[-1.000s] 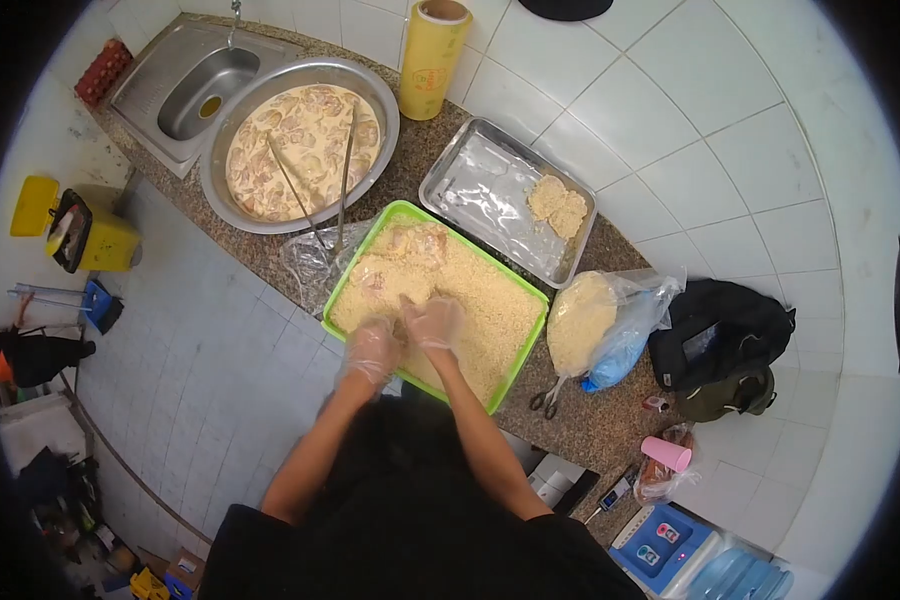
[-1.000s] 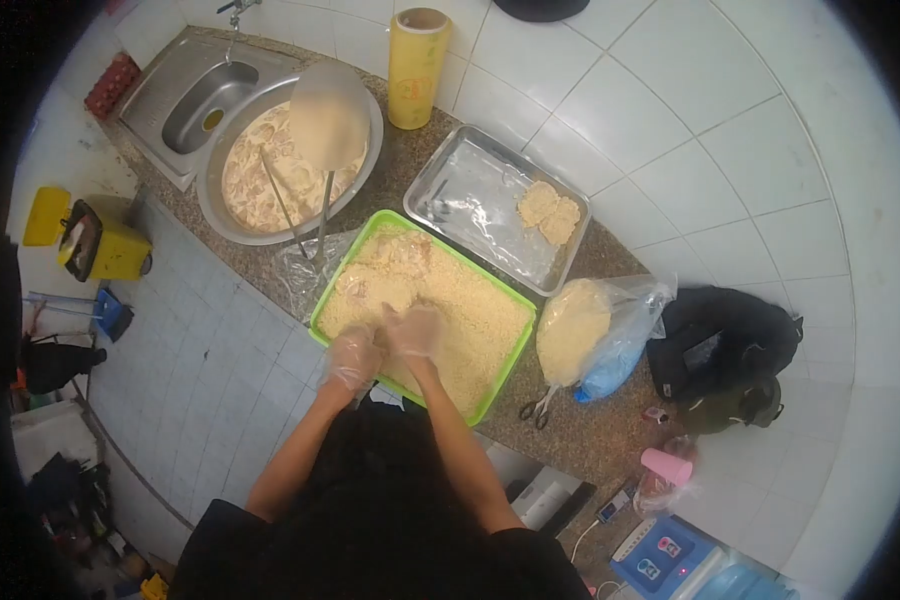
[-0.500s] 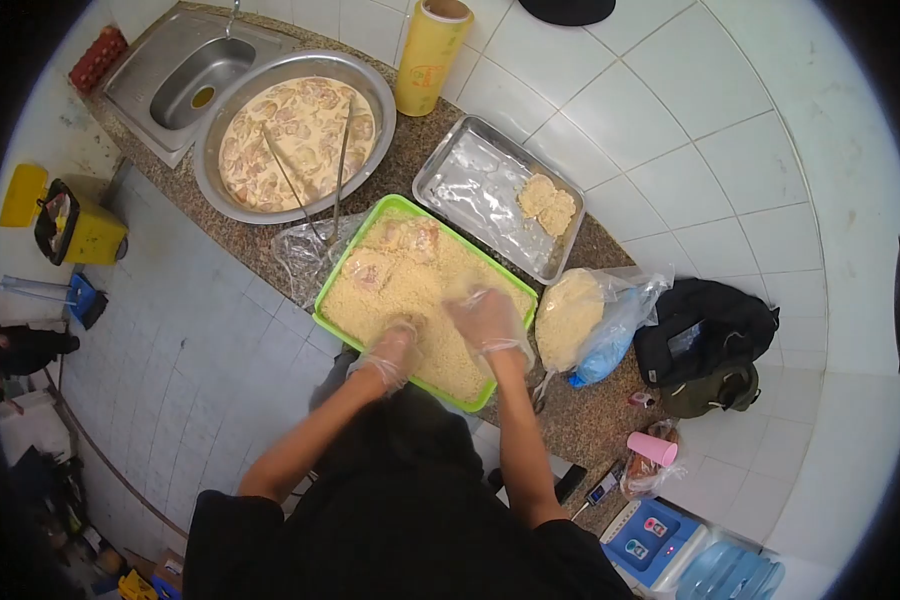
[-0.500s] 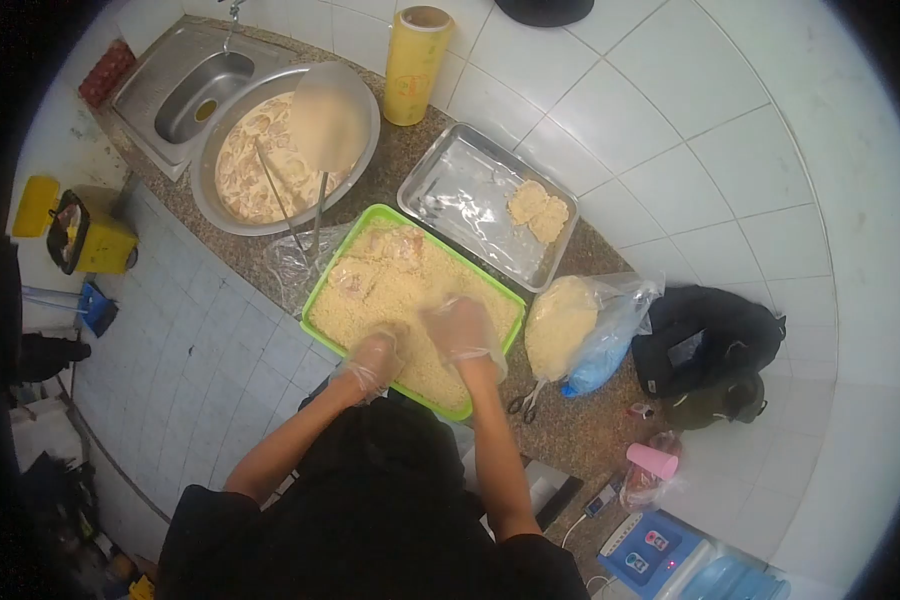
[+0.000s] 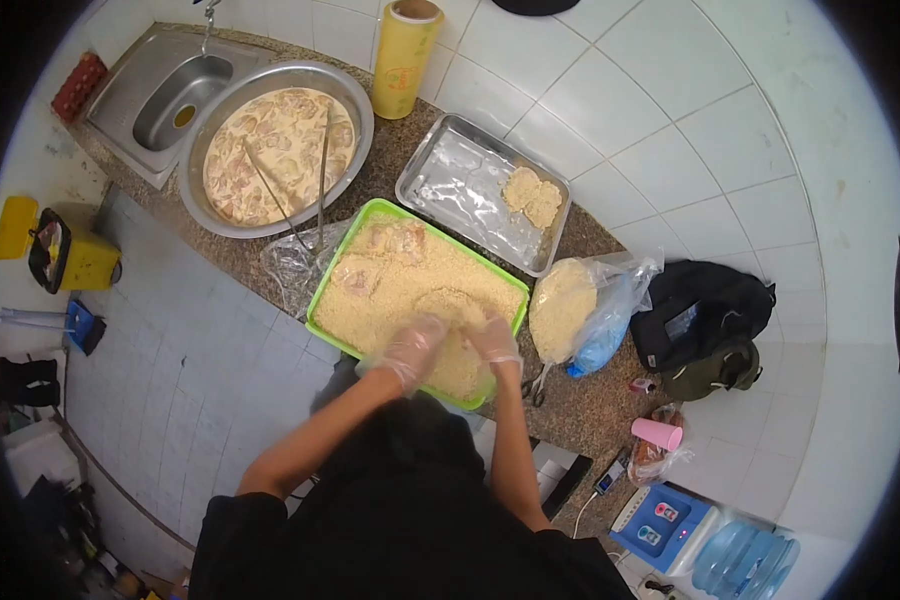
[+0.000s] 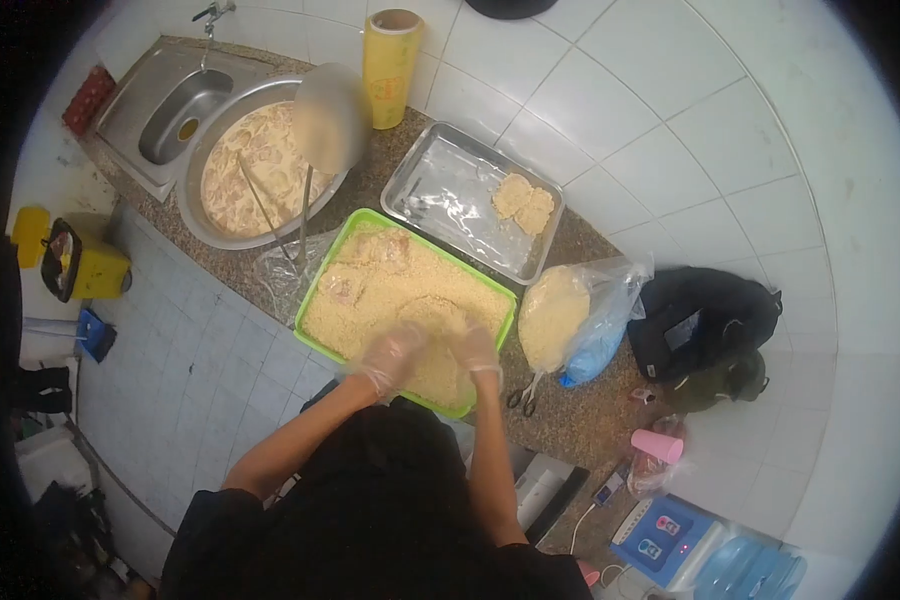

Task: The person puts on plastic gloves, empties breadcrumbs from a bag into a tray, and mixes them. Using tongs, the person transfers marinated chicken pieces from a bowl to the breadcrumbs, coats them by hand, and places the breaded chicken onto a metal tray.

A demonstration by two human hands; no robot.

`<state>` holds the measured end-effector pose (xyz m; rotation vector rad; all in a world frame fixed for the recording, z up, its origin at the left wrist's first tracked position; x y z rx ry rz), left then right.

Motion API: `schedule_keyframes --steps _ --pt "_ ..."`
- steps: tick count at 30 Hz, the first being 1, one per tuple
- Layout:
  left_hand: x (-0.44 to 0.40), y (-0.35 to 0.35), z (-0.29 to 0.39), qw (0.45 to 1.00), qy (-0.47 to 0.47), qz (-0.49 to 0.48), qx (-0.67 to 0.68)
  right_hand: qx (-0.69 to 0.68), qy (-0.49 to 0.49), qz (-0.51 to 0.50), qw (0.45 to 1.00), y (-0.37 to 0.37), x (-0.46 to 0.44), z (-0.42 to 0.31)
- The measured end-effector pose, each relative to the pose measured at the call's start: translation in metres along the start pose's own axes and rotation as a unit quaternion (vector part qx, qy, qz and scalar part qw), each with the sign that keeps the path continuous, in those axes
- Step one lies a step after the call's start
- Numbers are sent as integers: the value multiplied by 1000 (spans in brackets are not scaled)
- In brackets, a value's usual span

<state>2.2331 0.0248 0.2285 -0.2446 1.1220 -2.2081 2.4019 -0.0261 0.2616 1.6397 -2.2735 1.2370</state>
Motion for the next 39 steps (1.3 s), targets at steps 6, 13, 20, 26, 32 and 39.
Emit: schedule_keyframes --steps 6,13,20,26,32,39 --pt "7 16 -22 986 -25 -82 -143 220 -135 143 956 -3 -22 -13" --pt "-45 -30 5 953 -26 -191 -233 164 -97 177 966 83 -74 37" --pt "-80 41 -38 947 23 65 -313 160 -151 305 926 28 -24 22" --pt "-91 37 -41 948 96 15 -303 230 -138 196 943 59 -50 51" --pt "-54 -35 -51 977 -146 123 -94 30 -94 208 973 15 9 -23" --pt "15 -7 -19 956 -206 -197 -73 223 -108 214 945 44 28 6"
Point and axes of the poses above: each hand's wrist, its own x-axis away from the middle knuckle, its own y-axis out of the palm, z = x × y, the point moved 4 cm from there along -x, towards the middle knuckle, and after that the axes turned 2 degrees about -y, right-handed, at the moved point
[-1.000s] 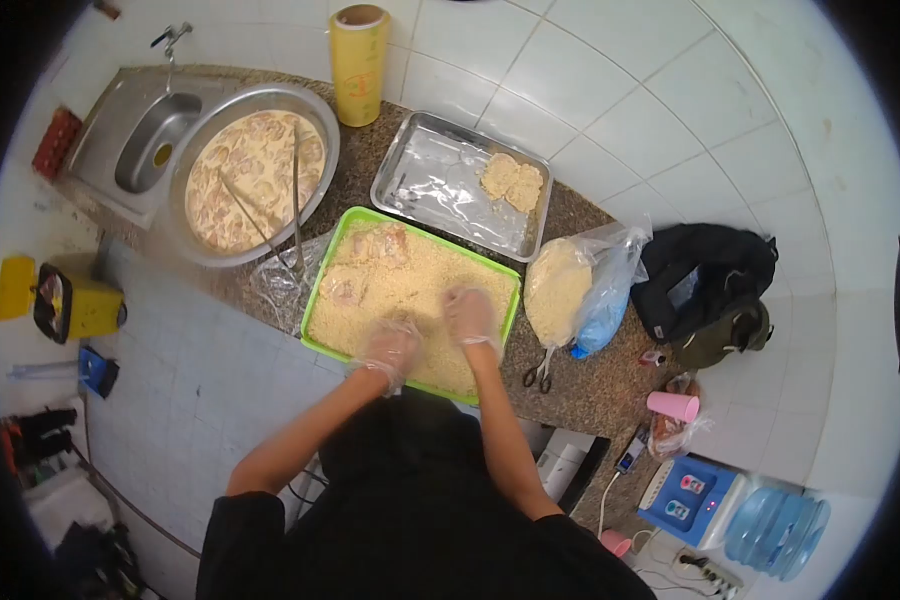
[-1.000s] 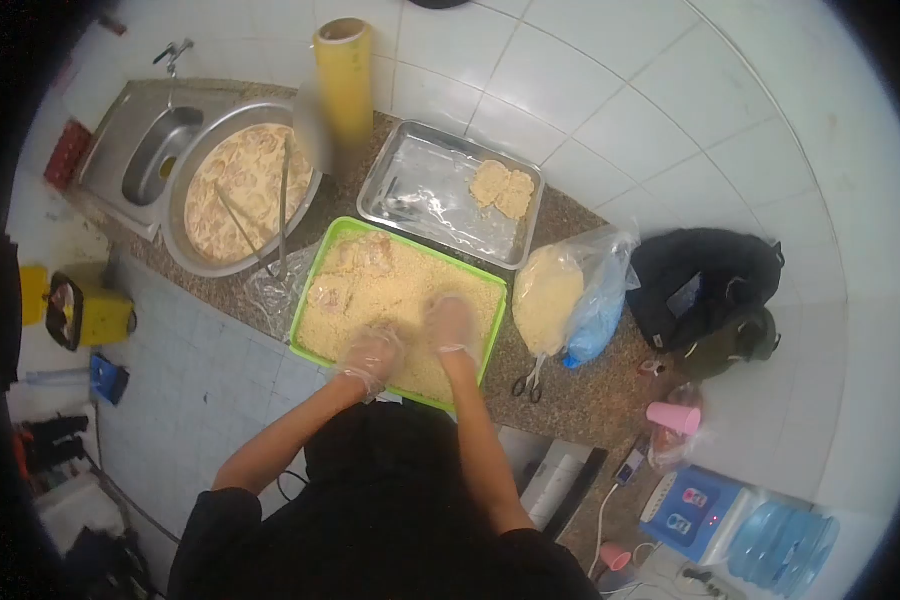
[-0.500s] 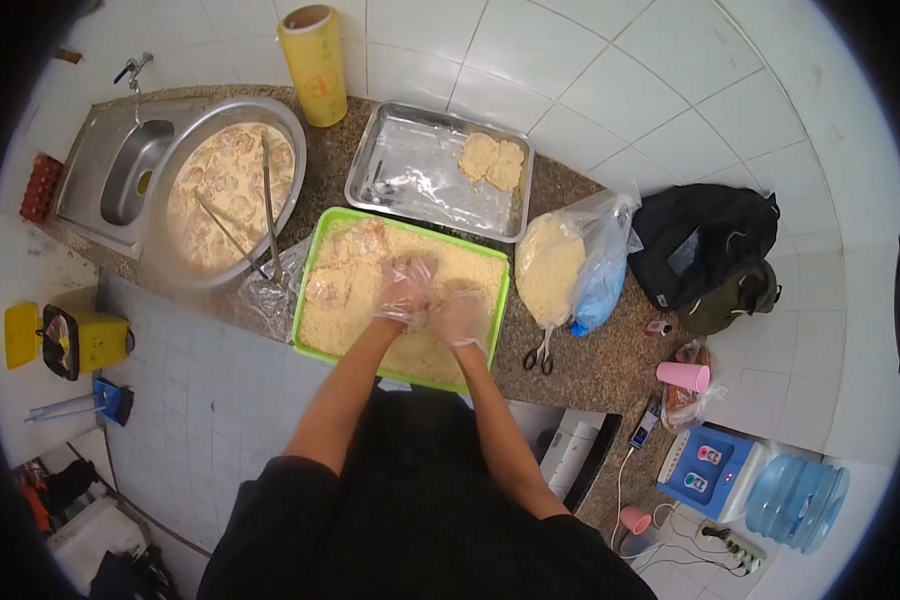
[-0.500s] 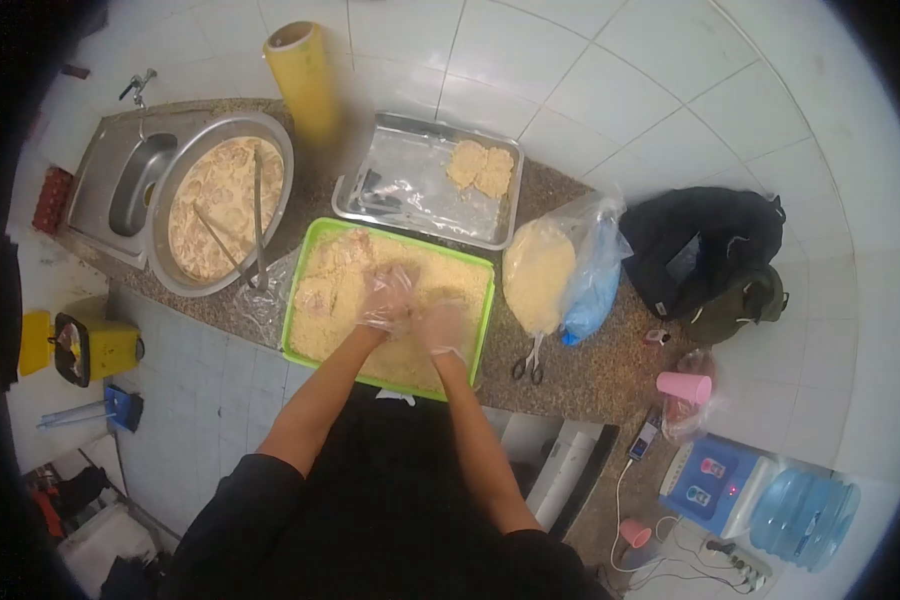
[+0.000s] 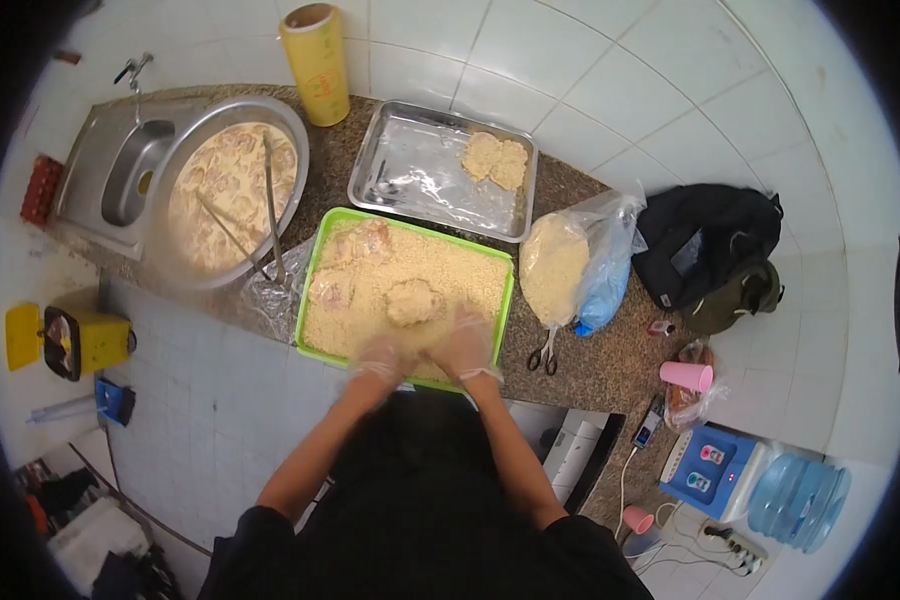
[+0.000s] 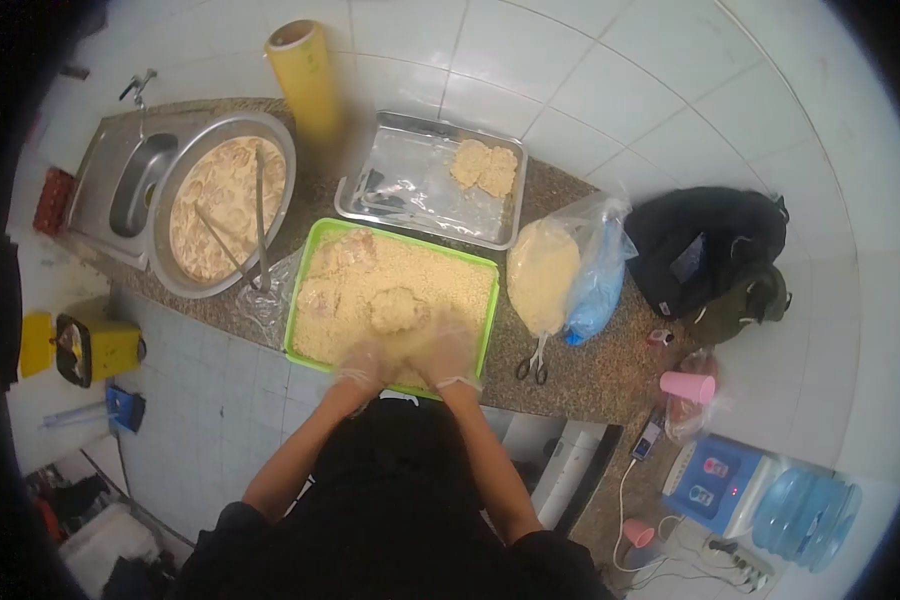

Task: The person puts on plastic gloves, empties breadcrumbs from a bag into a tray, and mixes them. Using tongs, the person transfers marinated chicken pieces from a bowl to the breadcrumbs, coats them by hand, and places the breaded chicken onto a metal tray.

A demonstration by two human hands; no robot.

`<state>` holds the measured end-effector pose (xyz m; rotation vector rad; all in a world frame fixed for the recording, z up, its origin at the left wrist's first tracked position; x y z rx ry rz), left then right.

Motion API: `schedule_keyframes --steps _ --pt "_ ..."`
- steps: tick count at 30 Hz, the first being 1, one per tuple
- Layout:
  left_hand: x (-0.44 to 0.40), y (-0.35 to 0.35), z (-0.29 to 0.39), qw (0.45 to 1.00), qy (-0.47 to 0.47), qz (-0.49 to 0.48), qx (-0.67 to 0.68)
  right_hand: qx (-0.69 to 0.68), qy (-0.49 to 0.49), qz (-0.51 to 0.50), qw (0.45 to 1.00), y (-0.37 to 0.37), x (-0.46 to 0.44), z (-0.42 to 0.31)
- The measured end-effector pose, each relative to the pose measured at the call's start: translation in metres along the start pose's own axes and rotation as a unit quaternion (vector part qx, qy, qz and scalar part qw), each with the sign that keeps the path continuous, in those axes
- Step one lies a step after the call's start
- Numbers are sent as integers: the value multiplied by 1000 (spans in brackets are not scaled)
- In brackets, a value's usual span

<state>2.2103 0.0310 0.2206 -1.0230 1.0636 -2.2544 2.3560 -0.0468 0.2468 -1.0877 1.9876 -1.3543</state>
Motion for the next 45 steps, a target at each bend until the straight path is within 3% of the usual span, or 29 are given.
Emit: schedule_keyframes --steps 3,4,7,9,10,12,13,16,18,19,21,24,25,27,28,31,33,34,37,40,42,44,45 --pt "-23 44 9 995 90 25 24 -13 63 -80 995 89 2 58" --pt "-28 49 13 991 124 39 29 -69 63 -87 992 86 0 61" --pt "-18 -2 34 992 62 16 -109 -197 35 -88 976 44 -25 48" --pt "-31 19 11 956 189 216 -58 -228 -16 -66 971 -13 -32 6" --pt "-31 26 -1 916 250 312 -30 -153 -18 -45 987 -9 -37 7" --pt "-30 42 -15 962 183 157 -124 2 -22 -3 1000 11 -47 8" --pt "-32 50 -19 971 148 79 -172 -38 -31 -28 998 24 -55 8" --pt "-15 -9 6 989 98 -26 -112 -119 -41 -64 990 75 -65 3" --pt "-12 -22 20 980 122 -74 -137 -118 -26 -36 992 112 -59 2" --pt "-6 -21 23 975 131 -102 -147 -96 -40 -103 989 125 -65 7" --pt "-5 0 18 978 146 -61 -135 -48 -77 -231 969 129 -98 21" --pt "-8 0 7 980 158 55 -109 -40 -51 -246 967 72 -104 19" --pt "-6 -1 3 978 158 98 -96 -21 -37 -179 983 75 -98 17" --pt "-2 -13 14 985 112 -27 -131 21 -8 -46 999 100 -70 24" --pt "-4 -20 21 981 94 -82 -149 6 -6 -60 998 114 -79 32" --pt "14 -21 18 980 87 -103 -145 -14 -13 -84 996 126 -84 38" --pt "0 -4 -4 989 84 19 -121 20 -80 -67 994 85 -79 17" --pt "2 6 -14 989 77 71 -104 34 -54 -74 995 68 -67 5" --pt "6 -37 12 979 75 -114 -150 53 -17 -86 995 46 -46 -4" --pt "8 -51 -7 985 127 -79 -82 -10 -12 -98 995 63 -47 2" --pt "21 -59 -24 983 96 94 128 -51 13 -149 987 34 -51 -9" --pt "30 -61 -41 944 106 246 193 -96 16 -84 992 3 -45 -22" --pt "33 -61 -49 930 134 308 150 -118 19 -53 991 -11 -37 -29"
Point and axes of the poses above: each hand's wrist, its own x-axis away from the middle knuckle, its own y-axis out of the palm, z = x × y, the point moved 4 cm from there along -x, towards the middle knuckle, and after that the axes turned 2 degrees about -y, right-handed, at the moved point
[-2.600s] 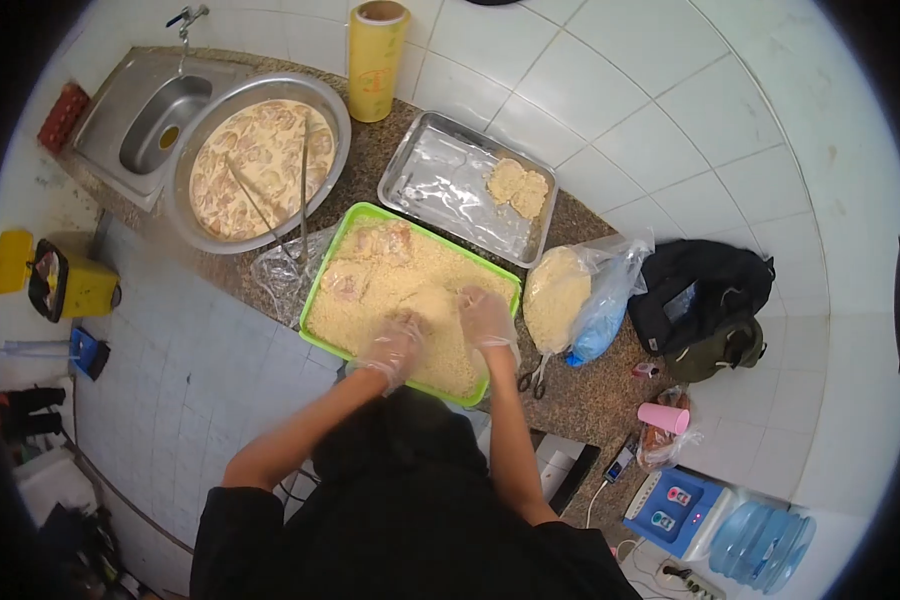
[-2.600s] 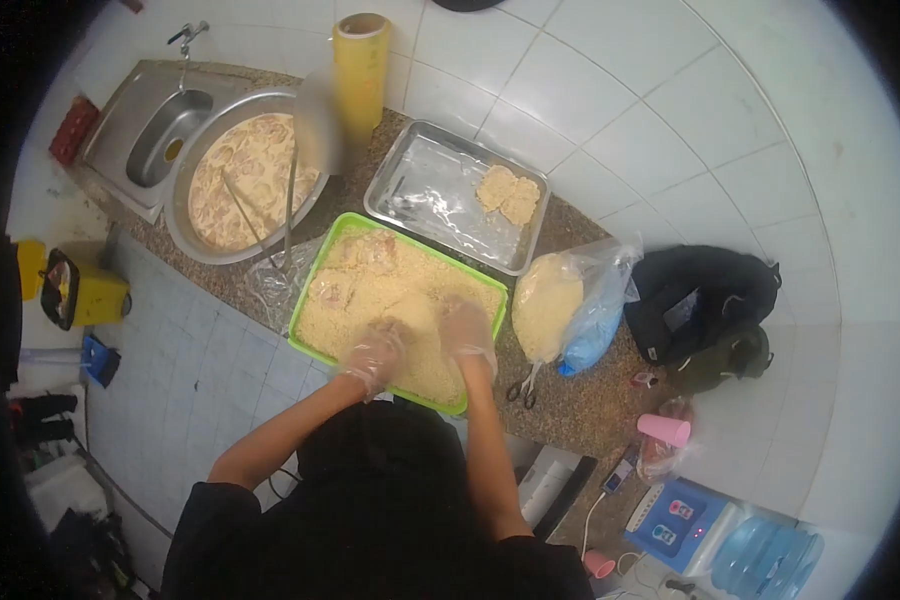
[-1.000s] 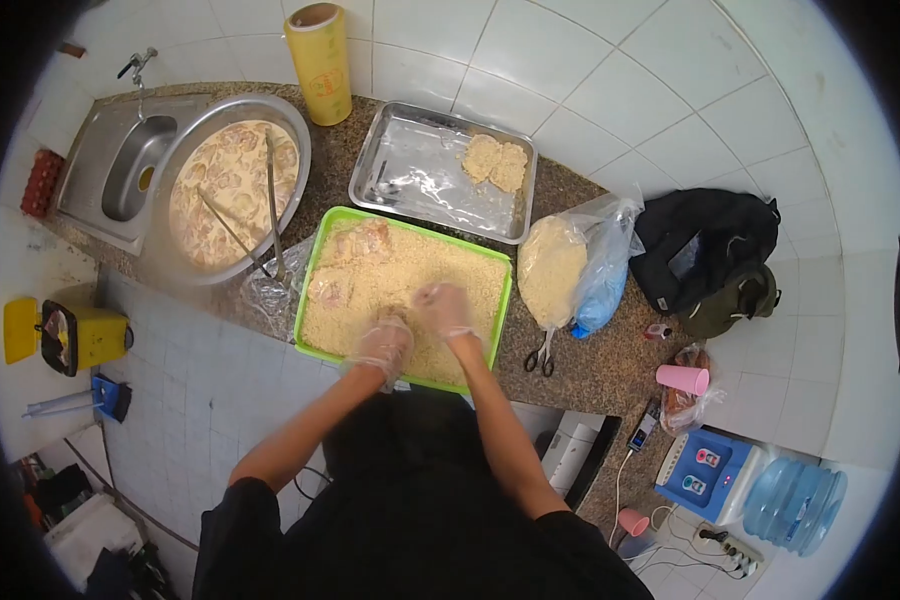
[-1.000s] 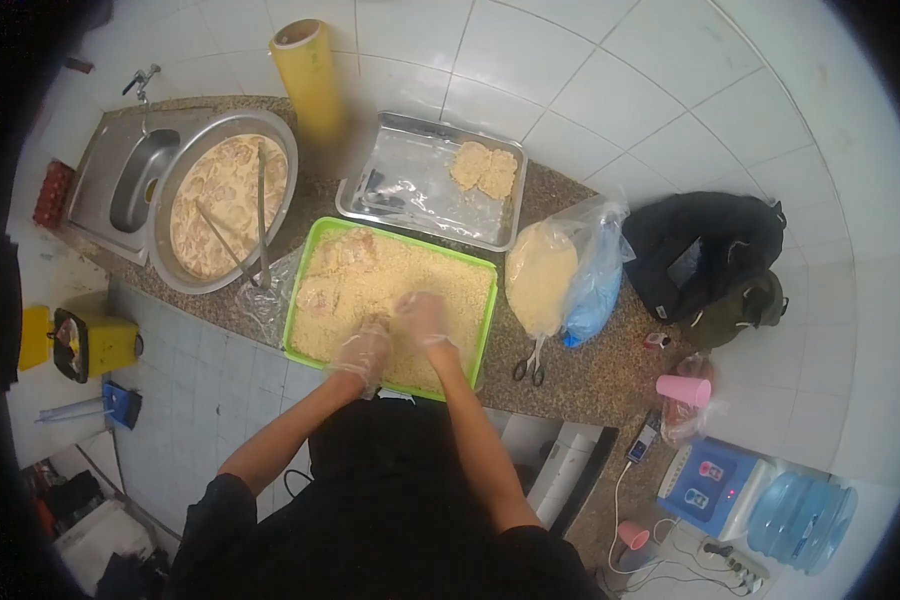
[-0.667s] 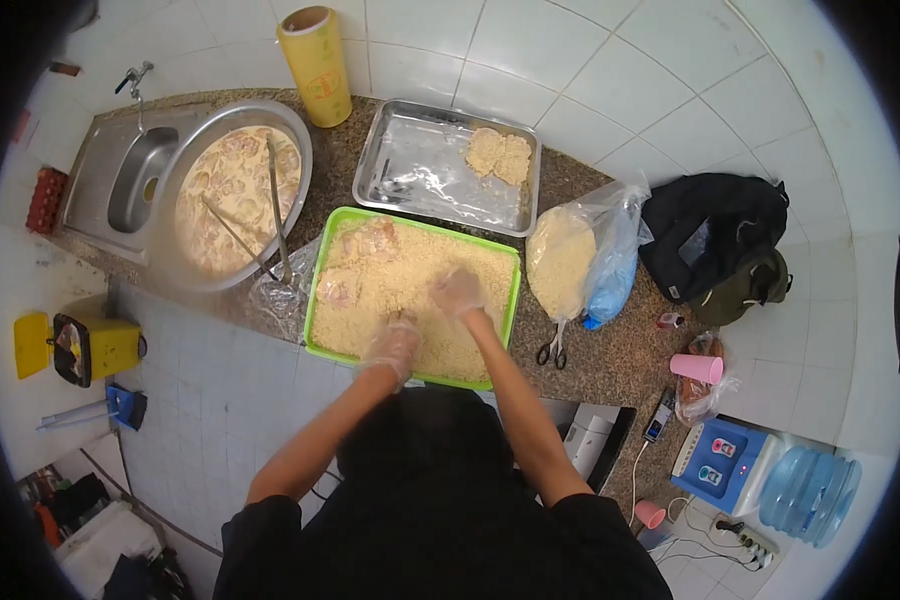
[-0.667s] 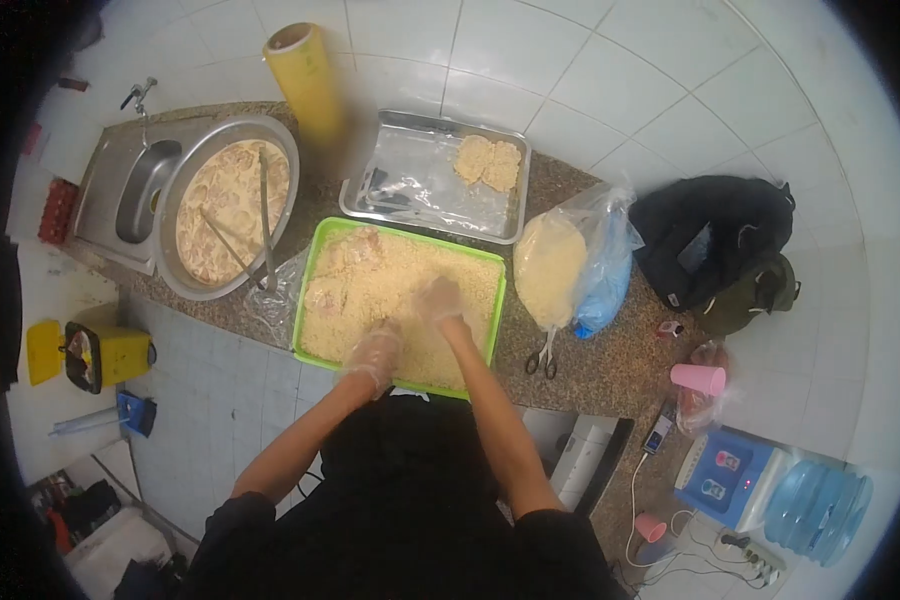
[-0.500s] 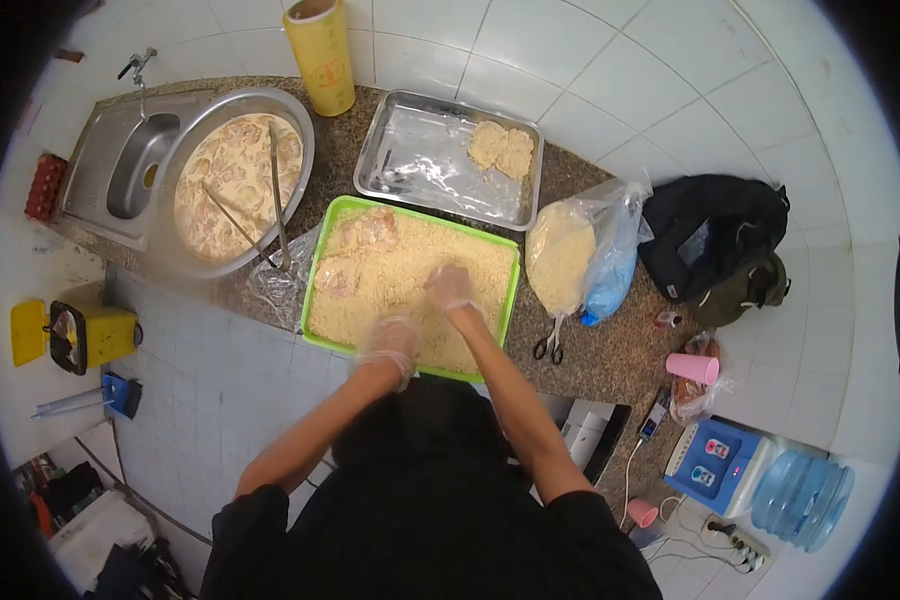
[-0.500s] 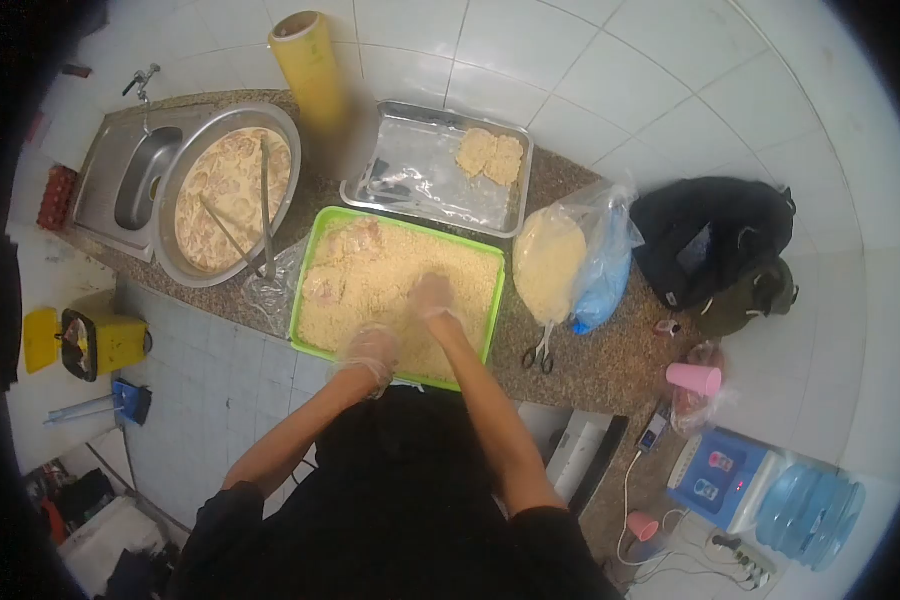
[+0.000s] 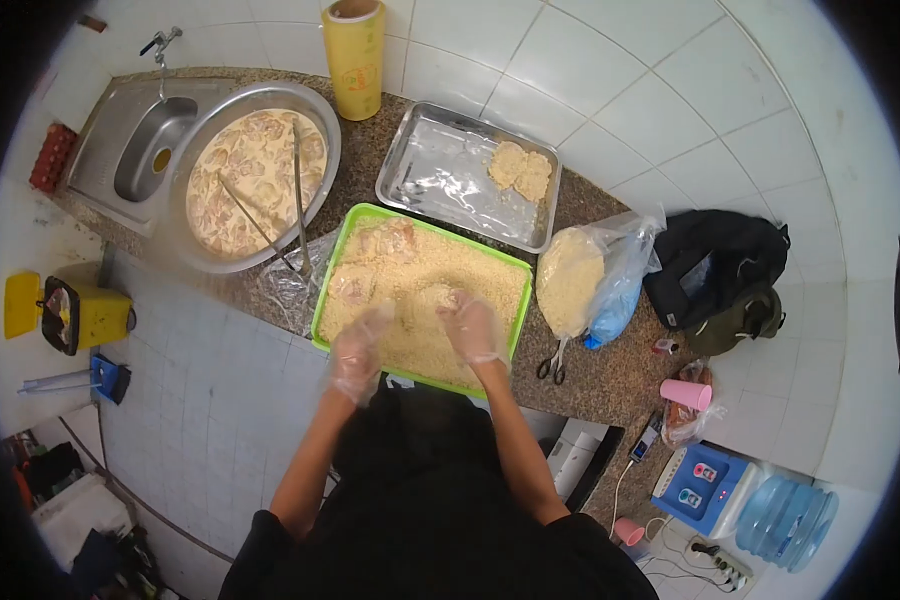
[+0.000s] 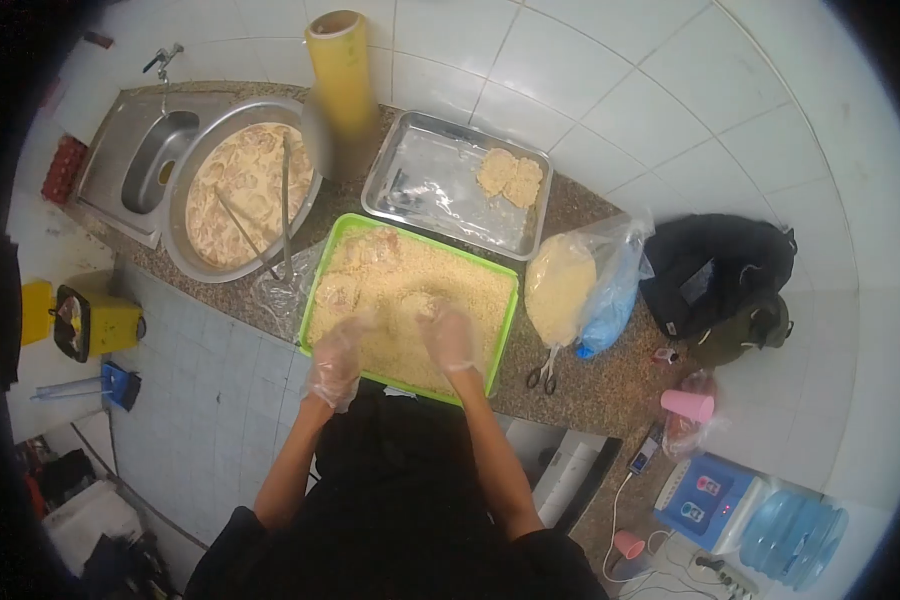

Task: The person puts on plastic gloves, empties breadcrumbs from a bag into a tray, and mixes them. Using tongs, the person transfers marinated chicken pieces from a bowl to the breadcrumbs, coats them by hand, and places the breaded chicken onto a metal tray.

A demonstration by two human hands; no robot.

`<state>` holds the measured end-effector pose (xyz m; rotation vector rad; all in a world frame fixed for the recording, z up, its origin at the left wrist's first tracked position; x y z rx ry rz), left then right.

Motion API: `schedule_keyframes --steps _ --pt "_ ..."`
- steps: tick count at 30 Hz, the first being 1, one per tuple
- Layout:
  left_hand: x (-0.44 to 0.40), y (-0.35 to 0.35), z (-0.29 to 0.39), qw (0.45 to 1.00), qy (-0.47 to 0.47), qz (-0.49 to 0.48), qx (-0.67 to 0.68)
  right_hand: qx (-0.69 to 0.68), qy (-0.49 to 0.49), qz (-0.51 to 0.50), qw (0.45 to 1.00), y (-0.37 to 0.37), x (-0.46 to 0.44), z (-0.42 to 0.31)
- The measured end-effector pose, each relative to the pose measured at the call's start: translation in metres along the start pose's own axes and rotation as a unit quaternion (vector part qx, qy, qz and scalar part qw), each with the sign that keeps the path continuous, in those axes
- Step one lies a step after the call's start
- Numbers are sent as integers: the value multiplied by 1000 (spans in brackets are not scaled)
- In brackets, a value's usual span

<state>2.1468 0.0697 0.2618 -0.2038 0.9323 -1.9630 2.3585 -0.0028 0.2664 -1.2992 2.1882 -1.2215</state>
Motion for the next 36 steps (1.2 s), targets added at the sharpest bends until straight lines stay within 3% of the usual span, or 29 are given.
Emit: schedule_keyframes --steps 1,4,6,10,13,16,17,18,22,25,28,29,31,34,36 --pt "4 -4 -6 997 50 52 -38 -22 14 6 1000 -9 5 -10" --pt "21 8 -31 947 -50 -104 -301 -92 20 36 995 -19 18 -20" --pt "30 24 -60 960 -70 -94 -256 -145 -33 75 986 -18 14 -10" --pt "25 24 -40 943 -128 -187 -244 -55 -43 -26 997 -52 -19 -33" --pt "27 30 -28 976 -39 -86 -194 20 -100 -58 993 -81 -62 -49" --pt "17 34 -12 959 -65 -211 -180 103 -97 -77 987 -116 -121 -66" --pt "16 34 -9 964 -82 -194 -164 113 -69 -93 987 -130 -139 -77" --pt "18 33 -6 968 -100 -178 -148 131 -103 -53 985 -135 -162 -76" --pt "11 20 2 974 -110 -122 -156 150 -172 28 973 -125 -231 -58" --pt "10 10 5 969 -136 -116 -172 238 -251 0 938 -61 -273 22" --pt "10 -11 17 967 -202 -84 -131 127 -220 57 965 -46 -189 17" --pt "8 -11 17 959 -210 -140 -125 96 -224 91 965 -41 -158 18" --pt "11 -8 18 931 -239 -253 -105 50 -131 38 989 -30 -87 10" --pt "32 51 -2 965 -165 -157 -130 185 -96 -42 977 11 -16 3" --pt "25 83 -15 960 -185 -177 -113 129 -115 7 985 63 -9 28"
Point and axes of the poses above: each hand's wrist, its own x-axis away from the middle knuckle, its own y-axis out of the palm, z = x × y, the point moved 4 cm from there along -x, towards the middle knuckle, and after that the axes turned 2 degrees about -y, right-handed, at the moved point
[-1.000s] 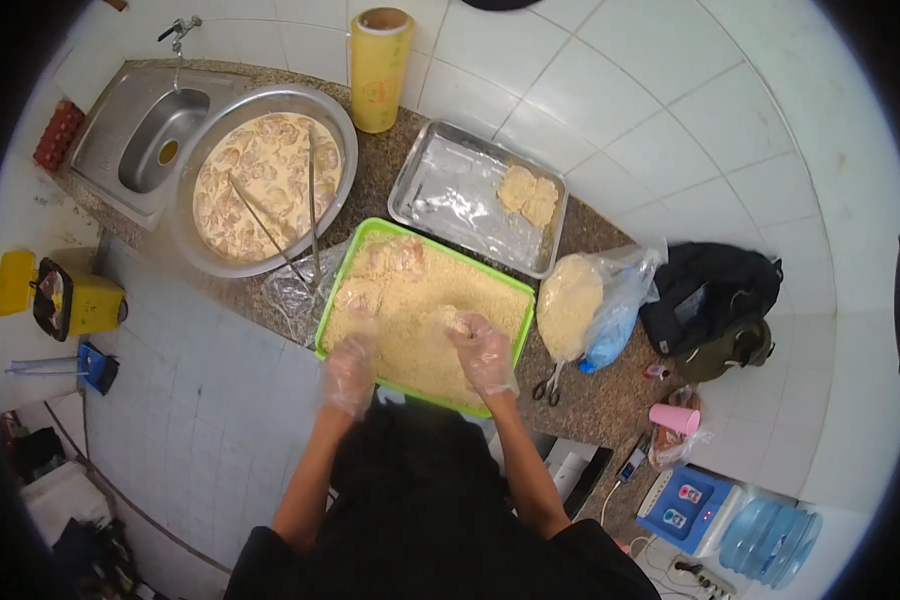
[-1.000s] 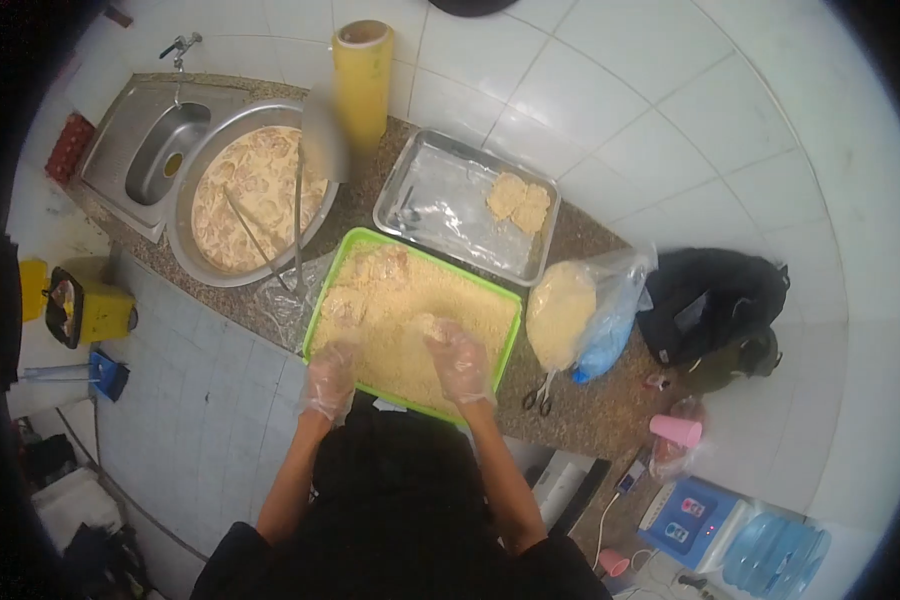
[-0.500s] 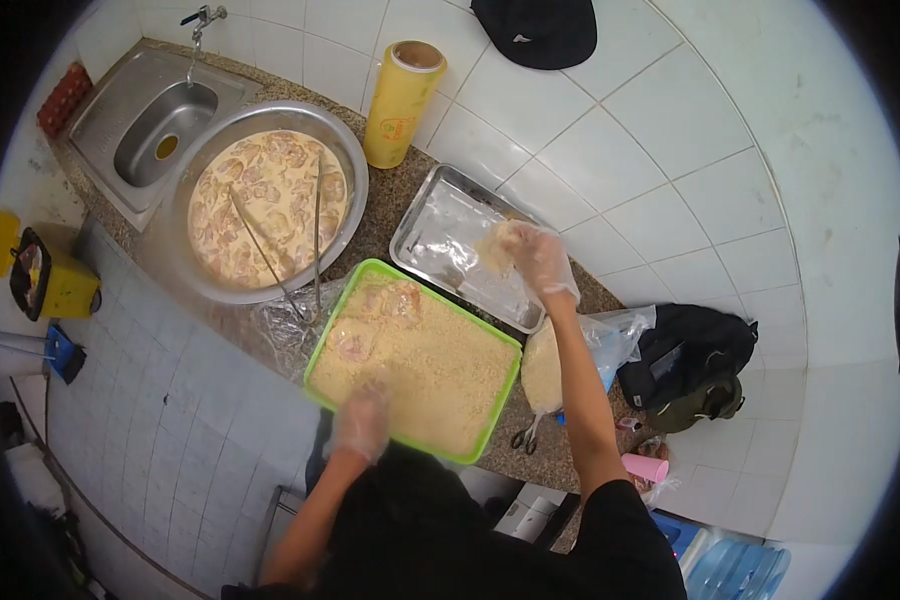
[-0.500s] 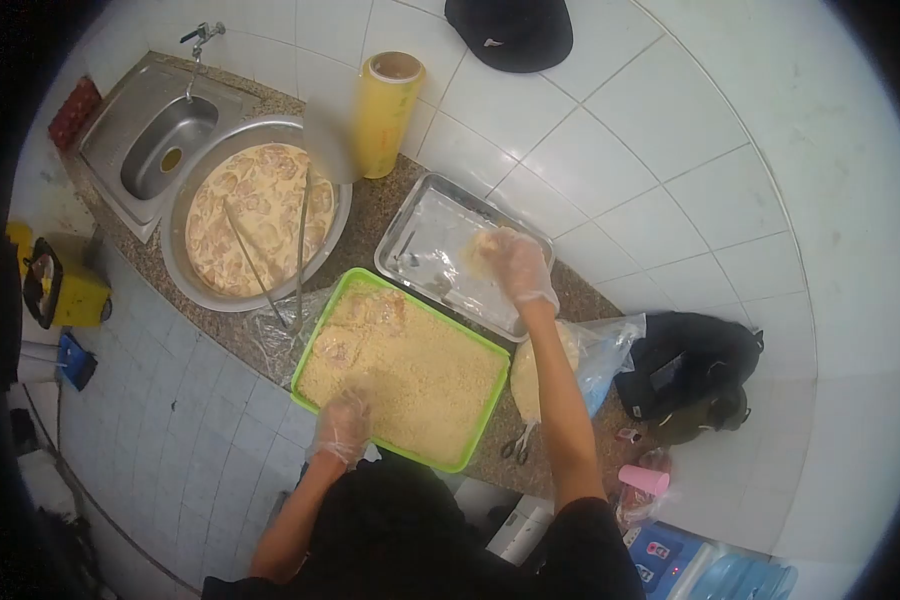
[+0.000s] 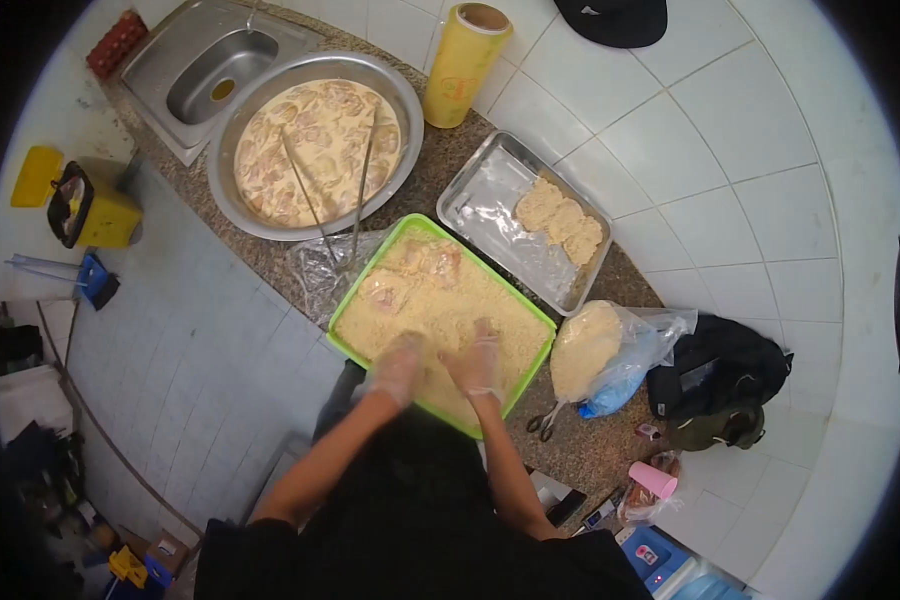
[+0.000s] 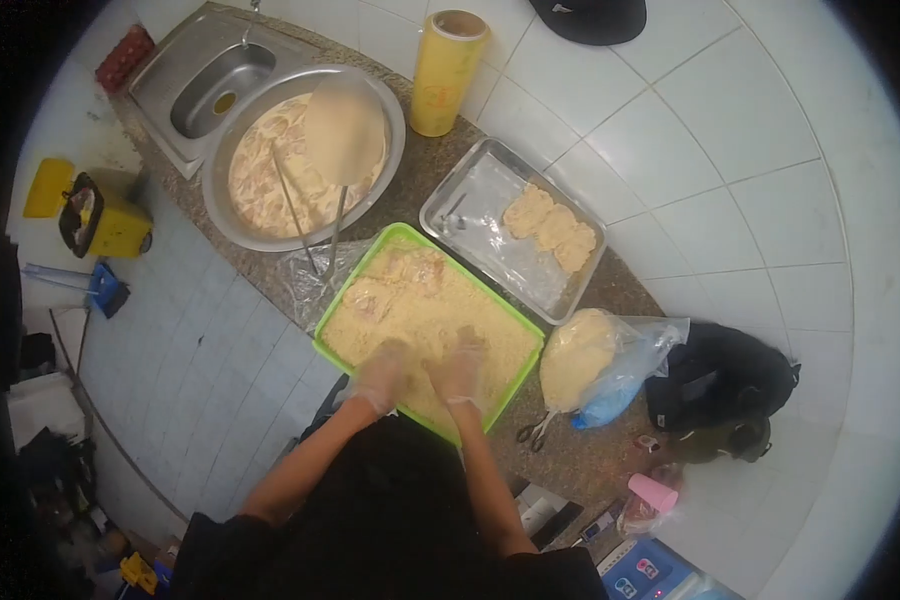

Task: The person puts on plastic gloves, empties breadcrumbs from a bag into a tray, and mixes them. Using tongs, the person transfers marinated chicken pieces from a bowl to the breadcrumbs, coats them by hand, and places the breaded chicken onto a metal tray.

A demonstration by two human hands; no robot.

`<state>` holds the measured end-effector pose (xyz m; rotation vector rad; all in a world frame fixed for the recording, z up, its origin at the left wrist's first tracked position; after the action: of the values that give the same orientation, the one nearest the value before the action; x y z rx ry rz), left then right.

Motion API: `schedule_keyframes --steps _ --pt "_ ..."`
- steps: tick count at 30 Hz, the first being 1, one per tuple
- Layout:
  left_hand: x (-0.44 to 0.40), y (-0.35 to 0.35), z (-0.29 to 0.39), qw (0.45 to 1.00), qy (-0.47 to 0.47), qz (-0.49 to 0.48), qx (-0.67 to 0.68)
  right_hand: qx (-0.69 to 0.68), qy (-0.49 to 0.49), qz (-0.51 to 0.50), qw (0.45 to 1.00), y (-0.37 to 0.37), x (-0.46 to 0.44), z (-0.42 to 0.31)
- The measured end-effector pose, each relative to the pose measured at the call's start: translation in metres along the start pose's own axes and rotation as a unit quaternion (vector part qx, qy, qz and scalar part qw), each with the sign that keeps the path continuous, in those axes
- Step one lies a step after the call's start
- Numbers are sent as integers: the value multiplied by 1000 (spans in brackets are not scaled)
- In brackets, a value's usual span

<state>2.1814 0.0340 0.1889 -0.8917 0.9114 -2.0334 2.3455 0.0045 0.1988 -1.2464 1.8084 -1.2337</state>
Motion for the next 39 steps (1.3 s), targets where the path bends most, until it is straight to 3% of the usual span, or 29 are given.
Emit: schedule_keyframes --steps 4,7,10,13,16,19,22,25,28,31,34,36,38,39 --pt "-23 -17 5 999 26 19 35 -219 -64 74 971 27 -21 1" --pt "-16 -42 6 996 27 35 -78 -142 84 -33 986 -36 -52 -33" --pt "-11 -35 -8 989 47 94 -107 17 83 94 992 -49 -80 -41" --pt "5 -53 3 990 20 92 -101 61 136 67 987 -29 -93 -57" --pt "12 -43 3 993 47 19 -107 -55 101 94 989 10 -94 -51" --pt "19 -51 6 996 67 21 -55 -121 77 97 985 29 -82 -35" --pt "24 -61 8 998 4 -39 -58 -294 66 79 950 -7 -64 -29" --pt "30 -54 2 997 -18 -69 -20 -290 131 32 947 -80 -50 -45" --pt "24 -62 29 994 7 -108 -14 -197 43 137 970 -97 -40 -51" --pt "10 -33 29 993 98 -58 4 -279 -94 54 954 -74 -26 -43" --pt "18 -39 26 996 24 -63 -59 -169 -44 -14 985 -83 1 -34" --pt "12 -19 24 990 8 -125 -64 -14 59 -117 991 -59 18 -17" --pt "3 5 26 985 13 -163 -55 38 64 -104 992 -13 32 11" --pt "-3 16 30 984 27 -169 -42 13 18 -38 999 29 34 39"
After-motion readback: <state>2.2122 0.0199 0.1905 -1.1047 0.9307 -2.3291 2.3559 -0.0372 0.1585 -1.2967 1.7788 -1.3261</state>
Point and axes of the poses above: each hand's wrist, its own x-axis away from the middle knuckle, its own y-axis out of the palm, z = x × y, the point moved 4 cm from there along -x, towards the middle knuckle, and after that the axes turned 2 degrees about -y, right-handed, at the moved point
